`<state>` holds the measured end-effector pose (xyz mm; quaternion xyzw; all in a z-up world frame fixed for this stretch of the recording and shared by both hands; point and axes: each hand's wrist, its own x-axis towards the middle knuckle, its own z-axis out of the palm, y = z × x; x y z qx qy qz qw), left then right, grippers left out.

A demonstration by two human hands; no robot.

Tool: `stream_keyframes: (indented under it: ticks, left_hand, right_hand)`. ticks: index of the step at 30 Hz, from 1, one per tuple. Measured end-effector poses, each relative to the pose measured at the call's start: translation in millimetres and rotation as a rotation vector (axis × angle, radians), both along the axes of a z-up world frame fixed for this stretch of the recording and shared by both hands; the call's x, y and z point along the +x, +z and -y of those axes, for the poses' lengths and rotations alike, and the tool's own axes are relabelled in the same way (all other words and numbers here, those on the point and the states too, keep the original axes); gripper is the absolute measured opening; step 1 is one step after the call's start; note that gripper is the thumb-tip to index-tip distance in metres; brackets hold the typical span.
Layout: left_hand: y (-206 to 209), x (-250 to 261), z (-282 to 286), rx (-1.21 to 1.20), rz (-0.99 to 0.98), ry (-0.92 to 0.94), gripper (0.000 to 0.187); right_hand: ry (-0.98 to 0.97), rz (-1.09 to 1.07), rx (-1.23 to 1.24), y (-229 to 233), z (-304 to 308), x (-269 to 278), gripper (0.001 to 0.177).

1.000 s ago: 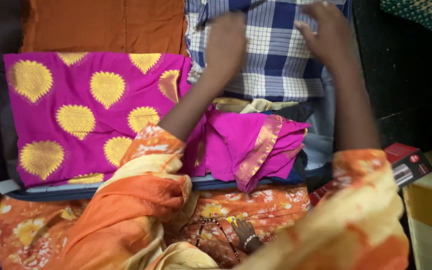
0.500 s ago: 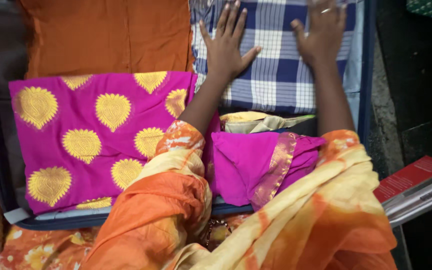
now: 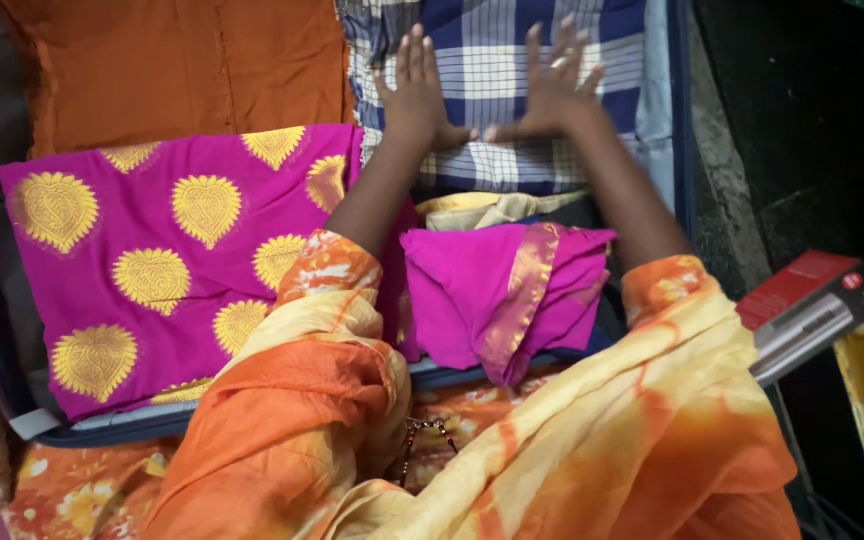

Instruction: The person folds and arranges various colorful garments into an open suitcase. They handle a pink patterned cloth, a blue and white checkered fabric, and a gold brocade textile, smoothing and stacking them by hand.

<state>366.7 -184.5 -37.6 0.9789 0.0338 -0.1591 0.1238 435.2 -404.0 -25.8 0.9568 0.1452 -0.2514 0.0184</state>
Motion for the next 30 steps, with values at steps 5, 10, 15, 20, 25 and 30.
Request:
stream_keyframes:
  ticks: [5, 10, 15, 20, 25, 30]
  left_hand:
    - [-2.2, -14.8, -16.3, -0.011, -0.25, -0.091, 0.17]
    - [-21.5, -36.1, -28.3, 0.016, -0.122, -0.14, 0.175]
    - [-76.2, -38.1, -3.6, 0.257, 0.306, 0.029, 0.162]
    - [-67.8, -42.8, -3.9, 0.217, 0.209, 0.04, 0.162]
    - [-38.0, -56.7, -6.6, 0.16, 0.201, 0.012, 0.166]
    - [-31.2, -76.7, -9.4, 0.167, 0.22, -0.023, 0.157]
  right_hand:
    - [0.098, -0.098, -0.031, -3.3, 4.3, -41.5, 0.164]
    - [0.152, -0.17, 0.047, 8.6, 15.1, -31.7, 0.171]
    - [0.053, -0.034, -0.121, -1.7, -10.5, -46.6, 0.171]
    - [0.044, 0.026, -0.083, -4.5, -8.8, -53.9, 0.172]
    - [0.05, 0.096, -0.02, -8.2, -6.4, -57.2, 0.171]
    - [0.086, 0.175, 0.009, -2.4, 1.7, -65.9, 0.165]
